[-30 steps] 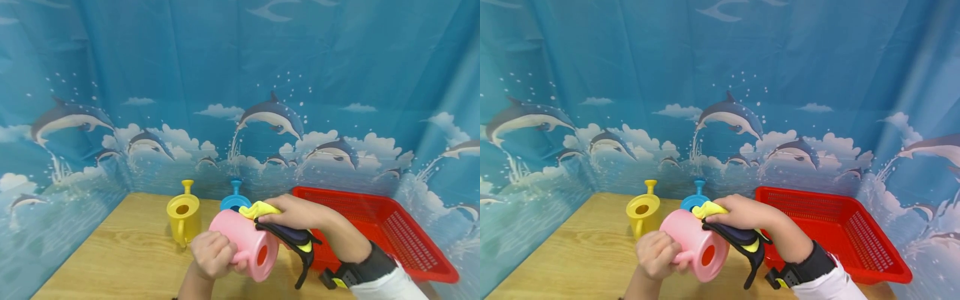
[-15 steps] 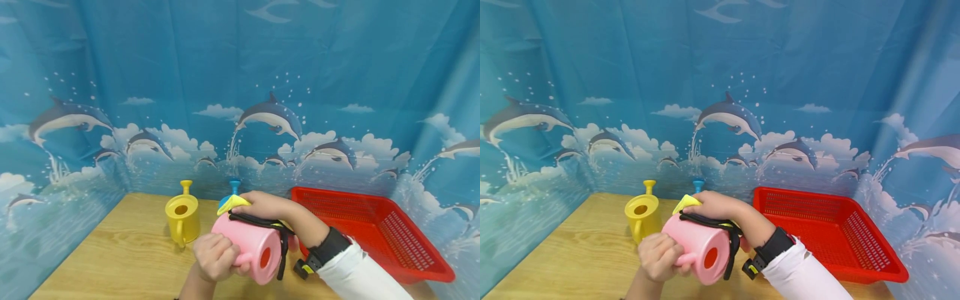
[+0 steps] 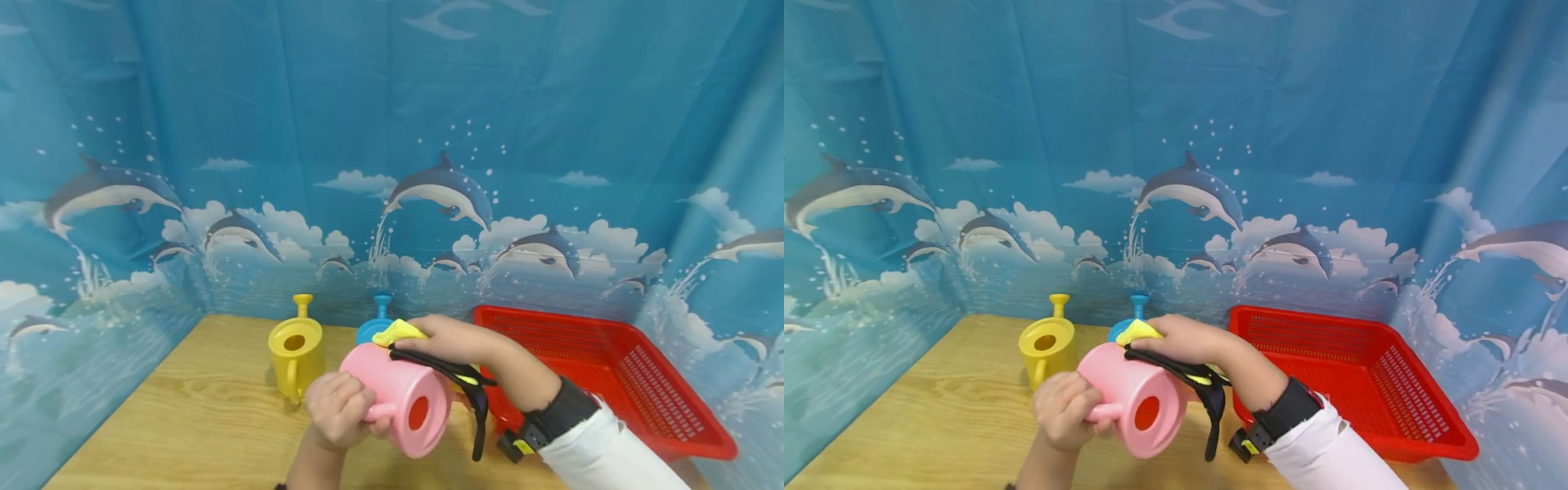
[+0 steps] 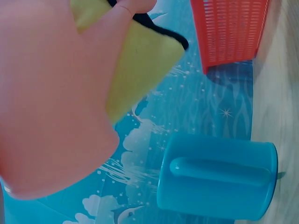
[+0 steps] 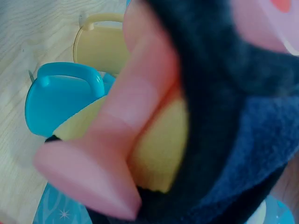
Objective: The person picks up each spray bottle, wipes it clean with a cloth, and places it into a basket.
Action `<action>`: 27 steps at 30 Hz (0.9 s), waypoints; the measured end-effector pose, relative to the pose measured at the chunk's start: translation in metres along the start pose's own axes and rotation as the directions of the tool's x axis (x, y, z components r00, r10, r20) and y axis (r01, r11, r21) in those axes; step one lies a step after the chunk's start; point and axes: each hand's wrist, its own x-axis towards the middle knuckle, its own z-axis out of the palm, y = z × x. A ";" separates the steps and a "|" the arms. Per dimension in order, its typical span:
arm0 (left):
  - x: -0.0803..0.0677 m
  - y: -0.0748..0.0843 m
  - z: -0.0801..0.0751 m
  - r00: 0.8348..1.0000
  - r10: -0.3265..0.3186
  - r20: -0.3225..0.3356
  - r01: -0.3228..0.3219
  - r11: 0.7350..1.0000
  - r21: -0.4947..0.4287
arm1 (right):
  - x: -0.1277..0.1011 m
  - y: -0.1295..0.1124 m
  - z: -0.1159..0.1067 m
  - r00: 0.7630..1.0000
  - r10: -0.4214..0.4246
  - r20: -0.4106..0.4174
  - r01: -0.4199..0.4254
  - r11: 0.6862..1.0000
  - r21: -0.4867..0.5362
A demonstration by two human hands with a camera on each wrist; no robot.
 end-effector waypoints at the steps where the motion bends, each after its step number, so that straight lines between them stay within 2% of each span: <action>1: -0.001 0.000 0.000 1.000 -0.005 0.004 0.005 1.000 0.000 | -0.004 0.001 -0.001 1.000 -0.001 -0.003 0.001 1.000 -0.003; 5: -0.005 -0.001 -0.003 1.000 -0.026 0.009 0.026 1.000 -0.010 | -0.019 0.004 -0.004 1.000 -0.010 -0.017 0.009 1.000 -0.028; 9: -0.006 -0.002 -0.003 0.999 -0.032 -0.016 0.032 0.999 -0.017 | -0.035 0.008 -0.005 1.000 -0.017 -0.026 0.016 0.999 -0.043; 12: -0.006 -0.003 -0.002 0.999 -0.031 -0.036 0.030 0.999 -0.017 | -0.044 0.012 -0.007 0.999 -0.026 -0.024 0.026 1.000 -0.009; 15: -0.005 -0.002 -0.002 0.999 -0.029 -0.023 0.029 1.000 -0.006 | -0.048 0.015 -0.008 0.999 -0.031 -0.018 0.032 0.999 0.038; 19: -0.004 0.000 -0.001 1.000 -0.008 -0.011 0.008 1.000 -0.008 | -0.043 0.018 -0.007 1.000 -0.018 -0.007 0.018 0.997 0.073; 27: 0.005 0.004 0.005 0.999 0.020 -0.036 -0.020 1.000 0.008 | -0.016 0.018 -0.001 1.000 0.004 0.023 -0.006 0.994 0.111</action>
